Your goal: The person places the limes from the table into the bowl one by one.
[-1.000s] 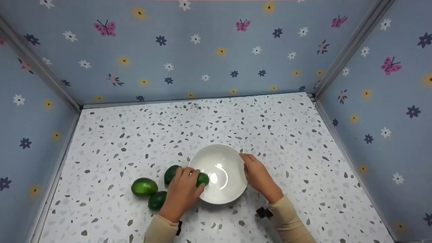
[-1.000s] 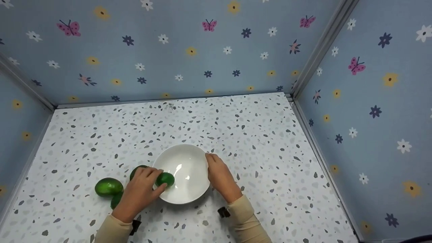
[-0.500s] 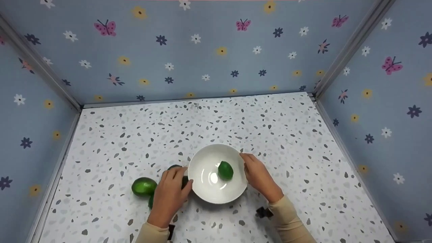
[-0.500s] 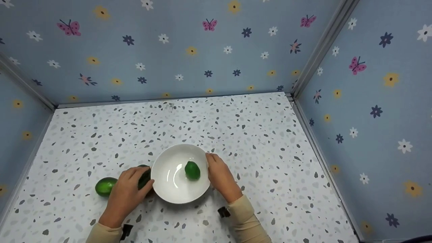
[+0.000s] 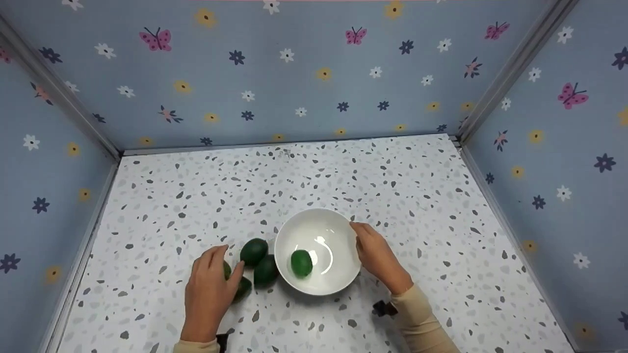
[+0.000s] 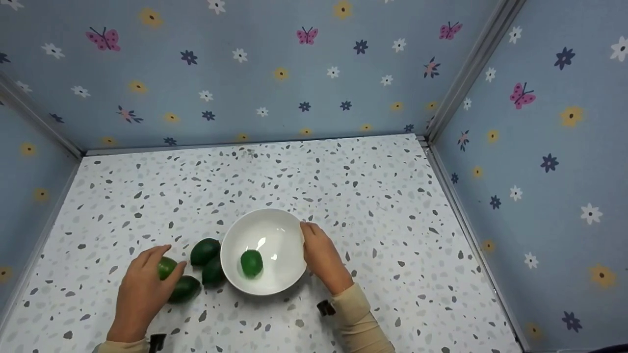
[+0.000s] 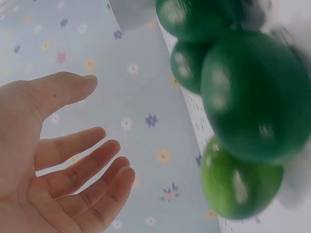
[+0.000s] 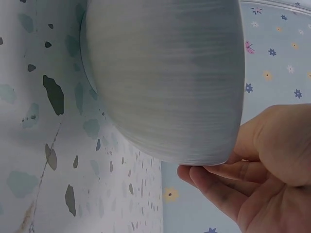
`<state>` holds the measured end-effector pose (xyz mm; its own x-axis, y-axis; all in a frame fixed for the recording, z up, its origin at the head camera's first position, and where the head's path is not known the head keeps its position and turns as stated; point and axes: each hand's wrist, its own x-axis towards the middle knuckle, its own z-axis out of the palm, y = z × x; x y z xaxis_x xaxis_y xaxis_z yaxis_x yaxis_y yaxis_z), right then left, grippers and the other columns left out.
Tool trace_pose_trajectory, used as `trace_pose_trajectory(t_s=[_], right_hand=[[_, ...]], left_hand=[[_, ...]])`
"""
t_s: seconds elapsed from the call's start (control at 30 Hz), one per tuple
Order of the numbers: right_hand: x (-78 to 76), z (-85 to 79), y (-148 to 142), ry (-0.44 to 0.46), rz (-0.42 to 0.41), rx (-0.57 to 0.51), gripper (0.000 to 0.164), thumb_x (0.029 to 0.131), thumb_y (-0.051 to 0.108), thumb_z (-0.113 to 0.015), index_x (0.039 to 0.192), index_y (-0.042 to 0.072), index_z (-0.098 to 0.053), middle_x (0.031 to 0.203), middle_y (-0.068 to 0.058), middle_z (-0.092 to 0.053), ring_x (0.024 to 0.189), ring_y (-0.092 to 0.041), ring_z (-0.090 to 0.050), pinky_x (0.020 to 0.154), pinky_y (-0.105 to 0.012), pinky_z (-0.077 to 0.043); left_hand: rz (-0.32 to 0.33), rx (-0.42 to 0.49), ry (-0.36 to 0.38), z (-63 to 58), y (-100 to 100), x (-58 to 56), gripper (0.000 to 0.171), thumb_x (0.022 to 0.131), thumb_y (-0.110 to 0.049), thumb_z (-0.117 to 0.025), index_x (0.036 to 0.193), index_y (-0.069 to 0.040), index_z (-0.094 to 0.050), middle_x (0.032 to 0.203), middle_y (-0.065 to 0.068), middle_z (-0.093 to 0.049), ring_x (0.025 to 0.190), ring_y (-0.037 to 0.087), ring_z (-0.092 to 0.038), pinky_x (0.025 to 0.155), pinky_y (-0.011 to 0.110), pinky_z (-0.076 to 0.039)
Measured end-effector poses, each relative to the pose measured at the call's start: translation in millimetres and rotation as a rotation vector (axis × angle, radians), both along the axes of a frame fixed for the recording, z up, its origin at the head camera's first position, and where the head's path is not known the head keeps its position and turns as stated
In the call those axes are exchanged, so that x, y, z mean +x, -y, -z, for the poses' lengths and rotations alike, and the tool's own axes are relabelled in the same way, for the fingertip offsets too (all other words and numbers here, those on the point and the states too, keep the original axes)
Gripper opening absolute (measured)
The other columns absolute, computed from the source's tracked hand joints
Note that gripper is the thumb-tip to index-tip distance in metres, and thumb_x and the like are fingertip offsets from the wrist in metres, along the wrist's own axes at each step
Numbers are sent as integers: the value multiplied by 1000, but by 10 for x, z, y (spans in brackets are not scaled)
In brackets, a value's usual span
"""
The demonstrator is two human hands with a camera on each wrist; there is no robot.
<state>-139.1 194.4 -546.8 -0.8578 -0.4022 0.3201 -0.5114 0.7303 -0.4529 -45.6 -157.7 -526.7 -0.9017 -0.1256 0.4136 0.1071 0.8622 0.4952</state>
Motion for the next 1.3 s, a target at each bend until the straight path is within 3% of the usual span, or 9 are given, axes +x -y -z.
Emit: trace_pose_trajectory(t_s=[0.23,0.47,0.77,0.97,1.3], right_hand=[[-1,-7,7,5,2,-10,37,93,-11,-56,130,-7,-59,119,-19,-63,111,-35,-63,94,-43,-52],[-10,-16,-6,-7,-2,-10,36,94,-11,-56,130,-8,-59,118,-20,-63,110,-36,-63,93,-44,-52],[-12,8,-10,3,6,-6,37,94,-11,-56,130,-8,-59,119,-20,-62,111,-36,-63,94,-43,-52],[-7,7,-8,-25,-4,-13,35,94,-12,-57,128,-6,-60,119,-19,-62,112,-34,-63,92,-42,-53],[-22,16,-10,5,2,-3,36,94,-11,-55,129,-5,-60,120,-18,-62,112,-34,-63,93,-42,-52]], left_hand=[[-97,51,100,18,148,92,51,82,-18,-83,122,8,-63,120,27,-59,105,45,-57,77,59,-52],[-164,64,136,127,261,114,61,81,-18,-84,126,13,-57,122,31,-56,106,49,-55,82,60,-48],[-177,106,356,272,345,40,75,86,-27,-78,136,18,-44,133,37,-46,117,54,-48,94,63,-42],[-174,116,392,349,390,7,77,87,-26,-78,137,20,-42,135,38,-43,119,56,-44,96,65,-41],[-172,186,472,403,467,3,84,87,-33,-77,144,14,-37,137,38,-41,123,55,-44,99,65,-38]])
